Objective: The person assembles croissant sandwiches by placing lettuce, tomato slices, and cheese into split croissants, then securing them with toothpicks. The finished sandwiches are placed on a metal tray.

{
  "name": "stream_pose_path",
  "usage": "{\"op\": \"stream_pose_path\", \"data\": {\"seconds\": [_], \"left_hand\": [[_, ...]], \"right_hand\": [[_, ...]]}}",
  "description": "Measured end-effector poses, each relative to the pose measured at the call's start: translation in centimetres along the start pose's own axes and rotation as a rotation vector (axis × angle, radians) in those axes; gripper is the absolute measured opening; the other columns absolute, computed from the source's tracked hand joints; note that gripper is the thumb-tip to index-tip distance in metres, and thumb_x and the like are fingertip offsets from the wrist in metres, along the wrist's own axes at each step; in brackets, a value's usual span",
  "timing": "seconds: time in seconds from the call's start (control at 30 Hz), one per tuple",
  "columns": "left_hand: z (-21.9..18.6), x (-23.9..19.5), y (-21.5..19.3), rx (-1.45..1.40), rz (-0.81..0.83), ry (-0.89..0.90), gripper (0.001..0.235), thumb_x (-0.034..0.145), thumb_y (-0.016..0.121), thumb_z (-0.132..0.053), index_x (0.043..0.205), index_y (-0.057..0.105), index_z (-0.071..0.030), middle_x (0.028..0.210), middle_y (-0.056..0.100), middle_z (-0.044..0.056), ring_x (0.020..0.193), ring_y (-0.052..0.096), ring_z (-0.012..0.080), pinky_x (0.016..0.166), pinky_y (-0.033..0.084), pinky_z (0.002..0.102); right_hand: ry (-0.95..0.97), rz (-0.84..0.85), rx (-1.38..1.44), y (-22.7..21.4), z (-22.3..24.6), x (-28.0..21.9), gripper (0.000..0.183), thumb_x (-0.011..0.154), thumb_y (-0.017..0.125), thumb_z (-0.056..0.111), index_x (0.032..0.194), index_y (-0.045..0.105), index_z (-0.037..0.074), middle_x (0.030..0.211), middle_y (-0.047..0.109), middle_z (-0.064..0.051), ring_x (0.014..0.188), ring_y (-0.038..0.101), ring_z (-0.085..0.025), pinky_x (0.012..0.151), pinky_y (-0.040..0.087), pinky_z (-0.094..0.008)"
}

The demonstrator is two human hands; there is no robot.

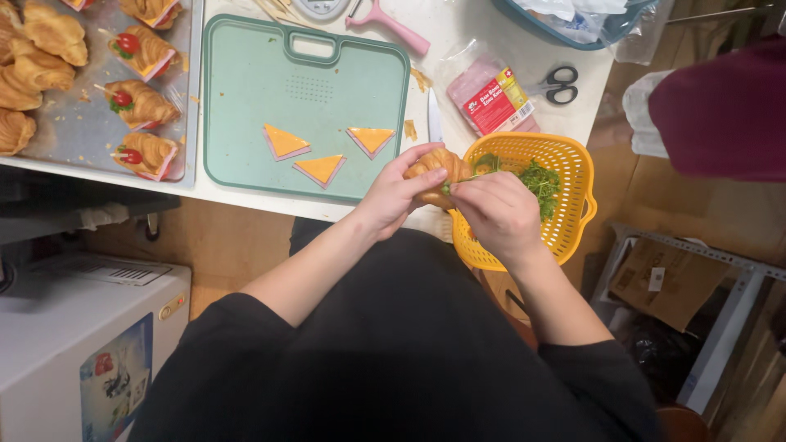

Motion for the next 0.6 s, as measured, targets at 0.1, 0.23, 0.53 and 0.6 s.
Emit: {"op": "stream_pose_path", "data": {"seconds": [0.1,0.23,0.53,0.6], "left_hand": [[-0.2,0.0,0.1,-0.046,-0.041,0.019,0.055,0.096,0.071,-0.017,0.145,0.049,-0.005,0.128,0.064,0.012,0.114,0.065,0.0191,0.096,0.057,0.035],[-0.4,-0.1,0.2,-0.027,-0.084,0.045,0.055,0.096,0.071,-0.018,0.146,0.049,-0.004,0.128,0.064,0.012,0.114,0.065,0.0183,0.093,0.058,0.035],[-0.2,0.1,0.1,-0.071,-0.115,0.067,0.06,0.095,0.072,-0.017,0.148,0.046,-0.005,0.131,0.063,0.013,0.116,0.064,0.0194,0.094,0.057,0.036],[-0.1,-0.1,0.5,-0.056,-0.109,0.043,0.061,0.095,0.072,-0.018,0.149,0.045,-0.005,0.13,0.062,0.013,0.115,0.064,0.0193,0.092,0.057,0.036]], "right_hand": [[0.042,0.028,-0.052,0.5,0.2,0.2,0.02,0.085,0.084,0.001,0.099,0.071,0.006,0.094,0.073,-0.008,0.087,0.071,-0.026,0.078,0.055,-0.038],[0.099,0.061,-0.051,1.2,0.5,0.2,0.018,0.085,0.083,0.003,0.1,0.072,0.006,0.094,0.073,-0.008,0.089,0.071,-0.027,0.08,0.055,-0.039],[0.111,0.296,-0.143,1.7,2.1,0.3,0.032,0.085,0.079,0.014,0.116,0.072,0.006,0.117,0.068,-0.009,0.11,0.061,-0.033,0.1,0.047,-0.048],[0.112,0.33,-0.204,1.8,2.5,0.2,0.039,0.082,0.08,0.017,0.119,0.071,0.007,0.118,0.063,-0.011,0.11,0.058,-0.035,0.1,0.045,-0.051]]}}
Point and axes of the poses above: each hand's wrist, its own x-axis towards the middle knuckle, its own y-axis out of the palm, z = x × y, the point moved 7 cm from there along x, towards the middle knuckle
